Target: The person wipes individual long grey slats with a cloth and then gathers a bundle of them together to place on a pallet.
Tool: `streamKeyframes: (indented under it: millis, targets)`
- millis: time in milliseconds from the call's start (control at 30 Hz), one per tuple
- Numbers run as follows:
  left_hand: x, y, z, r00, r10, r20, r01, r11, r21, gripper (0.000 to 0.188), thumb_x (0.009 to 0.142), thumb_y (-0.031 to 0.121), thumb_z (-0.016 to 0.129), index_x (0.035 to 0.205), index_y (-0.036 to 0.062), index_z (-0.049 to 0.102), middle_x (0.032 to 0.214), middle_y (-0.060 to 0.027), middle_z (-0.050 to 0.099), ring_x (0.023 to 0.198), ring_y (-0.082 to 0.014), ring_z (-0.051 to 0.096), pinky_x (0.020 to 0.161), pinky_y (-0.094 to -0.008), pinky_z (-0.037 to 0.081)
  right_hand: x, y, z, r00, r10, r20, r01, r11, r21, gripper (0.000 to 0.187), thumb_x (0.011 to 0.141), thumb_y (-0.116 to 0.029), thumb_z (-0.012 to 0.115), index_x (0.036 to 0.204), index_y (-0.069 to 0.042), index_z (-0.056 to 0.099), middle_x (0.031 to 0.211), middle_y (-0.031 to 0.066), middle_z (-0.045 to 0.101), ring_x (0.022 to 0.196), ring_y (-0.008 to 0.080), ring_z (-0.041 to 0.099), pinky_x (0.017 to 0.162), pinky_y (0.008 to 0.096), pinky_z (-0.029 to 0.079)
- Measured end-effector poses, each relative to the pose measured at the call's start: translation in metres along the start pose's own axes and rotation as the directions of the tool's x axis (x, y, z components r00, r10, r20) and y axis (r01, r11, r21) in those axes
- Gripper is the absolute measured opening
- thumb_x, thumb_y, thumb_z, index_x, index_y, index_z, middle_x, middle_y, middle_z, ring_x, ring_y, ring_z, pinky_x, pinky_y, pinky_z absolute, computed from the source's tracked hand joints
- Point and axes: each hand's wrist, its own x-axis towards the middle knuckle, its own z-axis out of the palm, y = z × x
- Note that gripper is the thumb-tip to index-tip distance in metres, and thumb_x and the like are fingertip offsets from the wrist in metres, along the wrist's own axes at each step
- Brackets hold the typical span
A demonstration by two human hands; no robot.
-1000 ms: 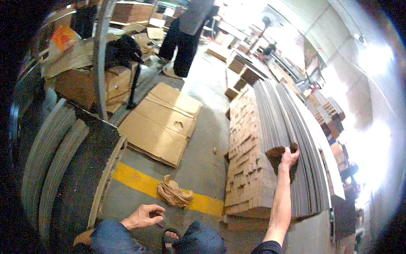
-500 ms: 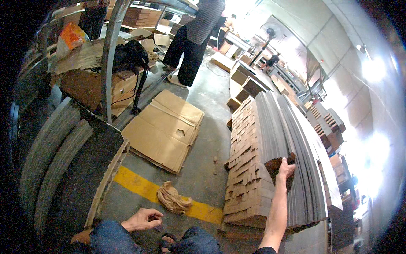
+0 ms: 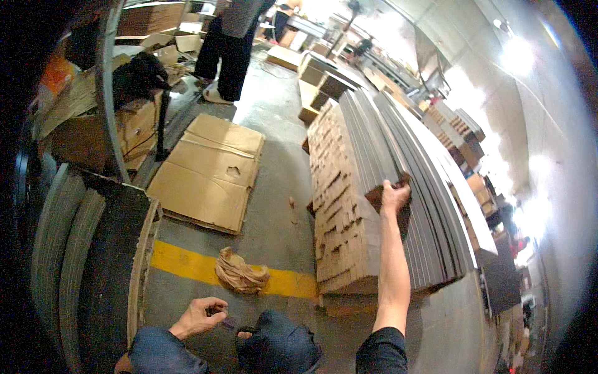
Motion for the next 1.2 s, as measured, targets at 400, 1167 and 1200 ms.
streamKeyframes:
  millis: [400,1167,1200]
  targets:
    - [-0.001,0.000,-0.001,0.999,0.023,-0.031,-0.021,0.999,0.051,0.034,0.088,0.017,0.069,0.115,-0.0026,0.066,0.096,-0.0114,0.072,0.083,-0.0151,0.068,0.077,-0.0297,0.056,-0.023,-0.012,0.005,0.988,0.152,0.027,-0.149,0.985,-0.088,0.051,0.077,-0.021,0.085,0.115,0.003,0.061,0.100,0.0112,0.069,0.094,0.0223,0.065,0.088,0.0364,0.051]
    - [0.004,-0.011,0.003,1.000,-0.030,-0.002,0.030,0.999,0.043,0.035,0.087,0.018,0.071,0.115,-0.0026,0.066,0.098,-0.0111,0.073,0.087,-0.0158,0.068,0.080,-0.0306,0.055,-0.038,-0.051,-0.012,0.754,0.606,0.256,-0.657,0.705,0.268,0.067,0.087,-0.059,0.066,0.115,0.000,0.055,0.098,0.0133,0.066,0.079,0.0216,0.067,0.058,0.0343,0.057]
    - [0.004,-0.010,0.002,0.999,-0.039,-0.007,0.039,0.999,0.038,0.035,0.088,0.018,0.070,0.115,-0.0024,0.066,0.098,-0.0110,0.073,0.088,-0.0157,0.068,0.080,-0.0306,0.055,-0.039,-0.052,-0.007,0.695,0.640,0.327,-0.719,0.630,0.294,0.068,0.087,-0.061,0.065,0.112,0.002,0.057,0.094,0.0149,0.067,0.075,0.0217,0.068,0.056,0.0337,0.057]
